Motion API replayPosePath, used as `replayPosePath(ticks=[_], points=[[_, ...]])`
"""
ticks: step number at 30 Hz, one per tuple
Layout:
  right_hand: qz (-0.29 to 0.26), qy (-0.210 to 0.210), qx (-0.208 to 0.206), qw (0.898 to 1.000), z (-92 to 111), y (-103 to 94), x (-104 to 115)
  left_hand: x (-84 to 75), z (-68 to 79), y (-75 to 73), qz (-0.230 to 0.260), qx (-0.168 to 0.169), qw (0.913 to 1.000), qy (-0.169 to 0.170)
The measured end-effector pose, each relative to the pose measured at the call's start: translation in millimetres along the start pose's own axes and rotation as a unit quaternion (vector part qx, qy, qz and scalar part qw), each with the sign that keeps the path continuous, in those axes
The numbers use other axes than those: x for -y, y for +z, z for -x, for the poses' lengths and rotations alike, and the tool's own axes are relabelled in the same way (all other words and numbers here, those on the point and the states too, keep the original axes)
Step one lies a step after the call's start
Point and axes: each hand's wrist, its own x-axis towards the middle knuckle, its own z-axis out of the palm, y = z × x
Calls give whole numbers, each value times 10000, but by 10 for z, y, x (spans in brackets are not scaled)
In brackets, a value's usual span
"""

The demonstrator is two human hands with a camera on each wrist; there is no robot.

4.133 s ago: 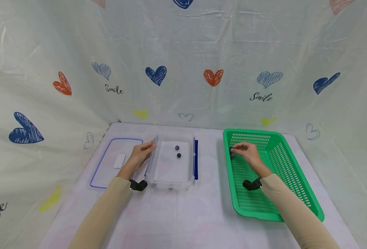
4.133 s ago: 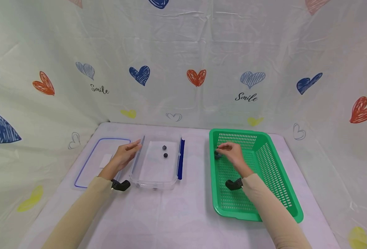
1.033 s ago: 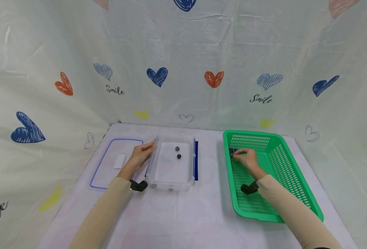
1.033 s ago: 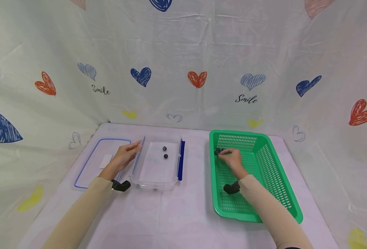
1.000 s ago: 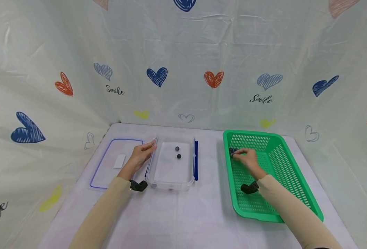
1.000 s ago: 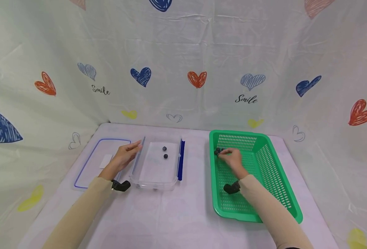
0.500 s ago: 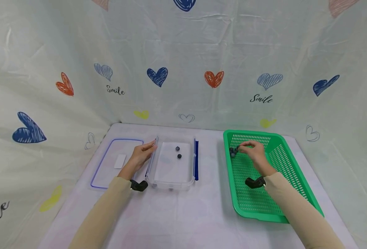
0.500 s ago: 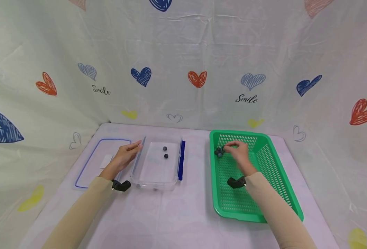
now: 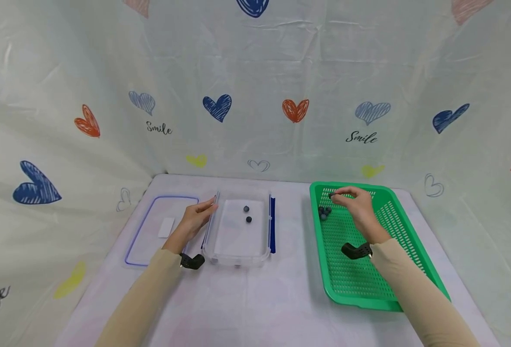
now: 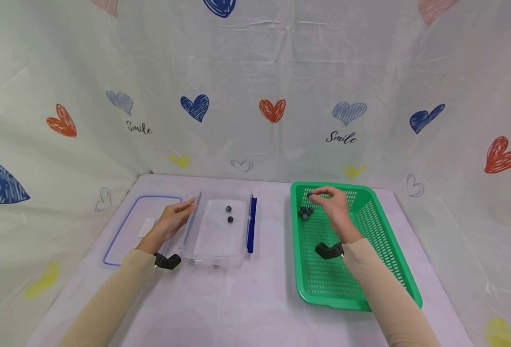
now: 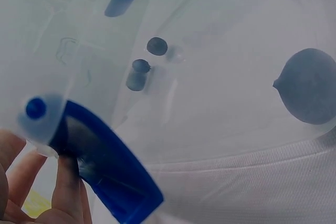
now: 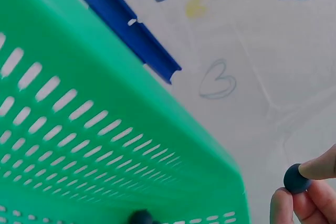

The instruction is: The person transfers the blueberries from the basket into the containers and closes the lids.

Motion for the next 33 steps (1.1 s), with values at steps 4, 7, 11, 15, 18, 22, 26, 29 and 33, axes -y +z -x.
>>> replayPosePath(ticks=[4, 7, 11, 15, 18, 22, 26, 29, 33], points=[[-13, -27, 94, 10000, 2, 49, 91, -4, 8, 0, -70, -12, 10000, 10], [5, -83, 139, 9999, 2, 103, 151, -10, 13, 3, -79, -25, 10000, 21], [-91, -86, 216, 9997, 5, 197, 225, -6, 17, 5, -21, -30, 10000, -16], [-190, -129, 369, 9991, -8, 304, 298, 2, 21, -1, -75, -60, 9999, -77], [-217, -165, 487, 9984, -28, 383, 349, 12, 12, -5, -113, -87, 9999, -68], [-305, -195, 608, 9975, -47, 488, 407, 26, -1, -6, -74, -36, 10000, -32], [-484, -243, 740, 9958, -66, 619, 460, 18, 7, -2, -99, -7, 9999, -33], [-499, -263, 770, 9954, -85, 730, 501, 6, 12, 4, -145, -33, 9999, -25], [-435, -182, 772, 9959, -115, 862, 549, -11, 0, 7, -146, -50, 9999, 2]])
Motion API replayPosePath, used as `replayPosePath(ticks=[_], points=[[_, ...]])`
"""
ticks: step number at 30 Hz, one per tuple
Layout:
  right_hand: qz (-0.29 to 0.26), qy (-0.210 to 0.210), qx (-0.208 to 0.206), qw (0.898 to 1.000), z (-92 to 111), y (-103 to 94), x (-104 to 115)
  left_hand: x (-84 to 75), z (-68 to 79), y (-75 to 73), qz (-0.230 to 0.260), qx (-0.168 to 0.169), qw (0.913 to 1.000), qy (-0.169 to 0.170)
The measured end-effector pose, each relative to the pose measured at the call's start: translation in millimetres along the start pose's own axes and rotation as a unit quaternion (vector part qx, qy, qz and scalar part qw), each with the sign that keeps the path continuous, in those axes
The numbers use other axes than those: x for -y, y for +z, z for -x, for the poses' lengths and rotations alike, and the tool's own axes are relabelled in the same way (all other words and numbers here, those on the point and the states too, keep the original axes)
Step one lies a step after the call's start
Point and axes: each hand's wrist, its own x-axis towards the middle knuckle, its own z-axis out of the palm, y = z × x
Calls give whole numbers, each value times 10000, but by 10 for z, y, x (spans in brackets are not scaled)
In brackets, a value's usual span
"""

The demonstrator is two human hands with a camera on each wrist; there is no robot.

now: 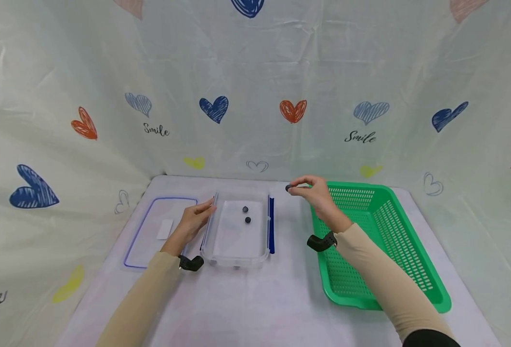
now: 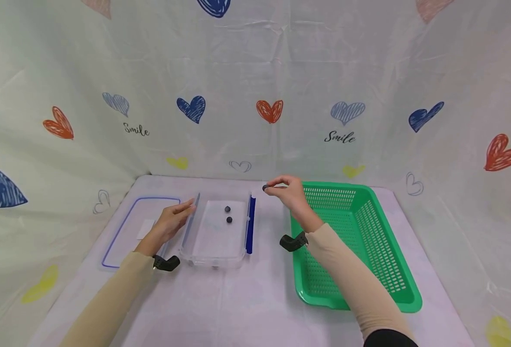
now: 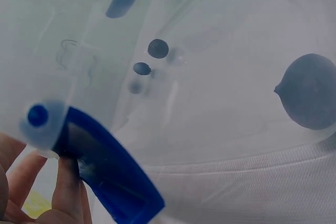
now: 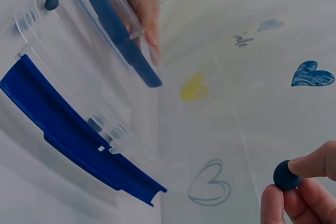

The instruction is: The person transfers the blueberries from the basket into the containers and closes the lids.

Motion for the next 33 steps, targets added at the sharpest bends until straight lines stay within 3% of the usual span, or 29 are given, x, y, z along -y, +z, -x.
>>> replayPosePath(ticks=[18, 33], points=[[260, -122, 461, 9985, -111, 345, -145, 16, -13, -25, 150, 91, 9998, -41], [403, 41, 652, 9971, -184, 601, -239, -3, -20, -2, 197, 66, 9998, -70]])
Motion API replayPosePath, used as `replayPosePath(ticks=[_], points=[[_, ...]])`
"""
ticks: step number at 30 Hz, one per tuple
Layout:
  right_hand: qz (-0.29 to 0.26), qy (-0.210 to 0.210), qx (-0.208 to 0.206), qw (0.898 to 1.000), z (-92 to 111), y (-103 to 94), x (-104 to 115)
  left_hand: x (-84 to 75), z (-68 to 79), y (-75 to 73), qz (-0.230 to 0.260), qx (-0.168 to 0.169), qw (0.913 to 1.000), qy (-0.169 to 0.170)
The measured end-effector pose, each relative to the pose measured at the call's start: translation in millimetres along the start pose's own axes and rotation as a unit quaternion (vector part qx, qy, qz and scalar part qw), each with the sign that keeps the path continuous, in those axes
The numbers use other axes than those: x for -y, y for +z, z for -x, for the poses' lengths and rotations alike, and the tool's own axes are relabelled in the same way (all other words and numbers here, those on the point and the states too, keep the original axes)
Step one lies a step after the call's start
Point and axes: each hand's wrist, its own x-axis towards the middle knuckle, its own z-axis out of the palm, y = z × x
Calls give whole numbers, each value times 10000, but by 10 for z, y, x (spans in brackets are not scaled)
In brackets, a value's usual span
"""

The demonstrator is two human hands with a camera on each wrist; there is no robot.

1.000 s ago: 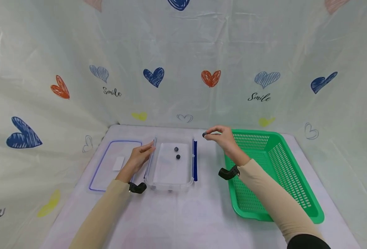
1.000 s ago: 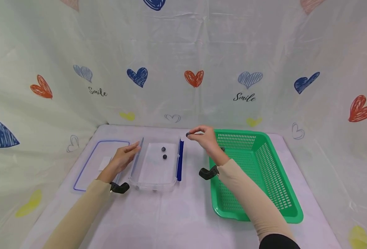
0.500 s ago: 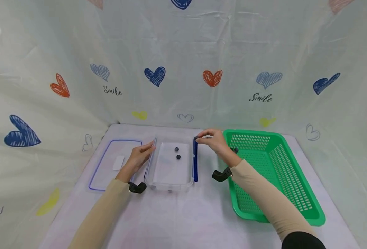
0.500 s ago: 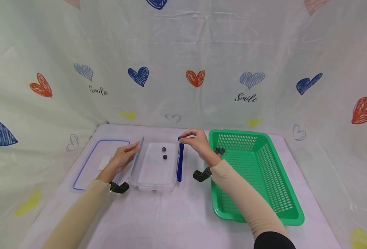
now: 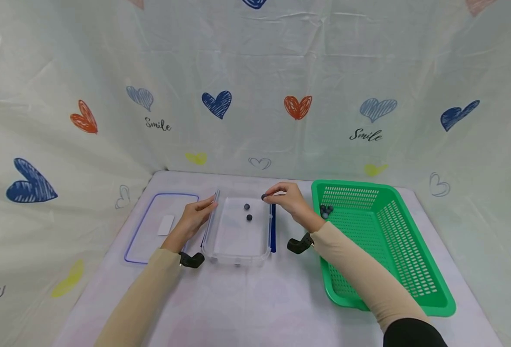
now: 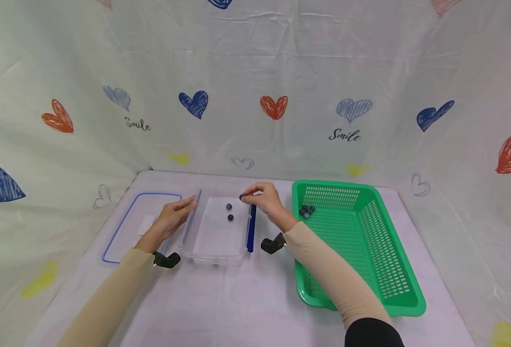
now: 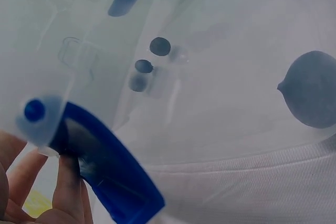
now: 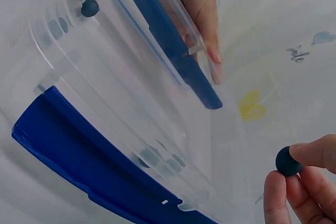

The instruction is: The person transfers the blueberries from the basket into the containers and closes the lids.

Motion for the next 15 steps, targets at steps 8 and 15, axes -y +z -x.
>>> replayPosePath(ticks=[8, 15], points=[[203, -76, 81, 9997, -41, 117, -69, 0, 6, -26, 64, 24, 9999, 136], [488, 2, 121, 9987, -46, 194, -119, 7, 30, -23, 108, 42, 9999, 52]])
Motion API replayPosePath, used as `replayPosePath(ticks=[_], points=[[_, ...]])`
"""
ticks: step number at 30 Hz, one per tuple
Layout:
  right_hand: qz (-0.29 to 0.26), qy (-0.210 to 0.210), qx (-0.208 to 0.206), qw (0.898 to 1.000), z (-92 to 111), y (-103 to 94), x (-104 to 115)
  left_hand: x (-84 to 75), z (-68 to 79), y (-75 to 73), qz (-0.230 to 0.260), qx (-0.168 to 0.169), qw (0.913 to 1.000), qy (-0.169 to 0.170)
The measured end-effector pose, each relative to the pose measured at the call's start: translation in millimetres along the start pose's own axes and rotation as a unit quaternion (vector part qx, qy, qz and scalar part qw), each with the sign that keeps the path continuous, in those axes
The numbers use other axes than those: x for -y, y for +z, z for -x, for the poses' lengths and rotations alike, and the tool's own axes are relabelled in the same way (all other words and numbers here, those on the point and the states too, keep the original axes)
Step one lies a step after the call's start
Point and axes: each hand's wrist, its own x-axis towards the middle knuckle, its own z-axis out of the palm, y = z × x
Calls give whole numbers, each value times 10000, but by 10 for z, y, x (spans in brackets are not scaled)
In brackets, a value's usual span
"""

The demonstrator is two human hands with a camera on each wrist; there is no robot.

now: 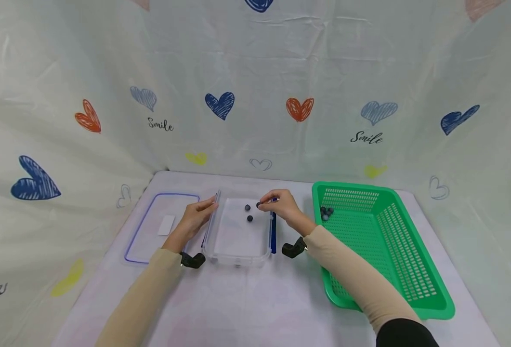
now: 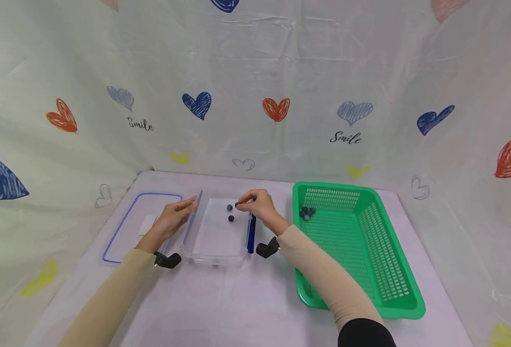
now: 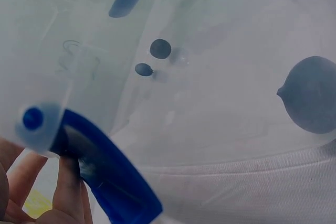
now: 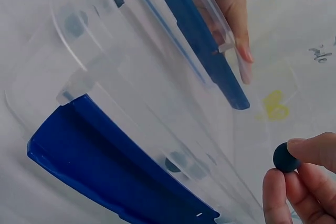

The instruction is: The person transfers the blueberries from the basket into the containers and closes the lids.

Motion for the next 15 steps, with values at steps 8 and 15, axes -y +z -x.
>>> replayPosePath(ticks=[8, 15], points=[[88, -44, -53, 9999, -12, -29, -5, -5, -32, 16, -8, 2, 10000, -22], [-97, -40, -211, 9997, -5, -153, 8, -1, -31, 1, -32, -36, 10000, -24]])
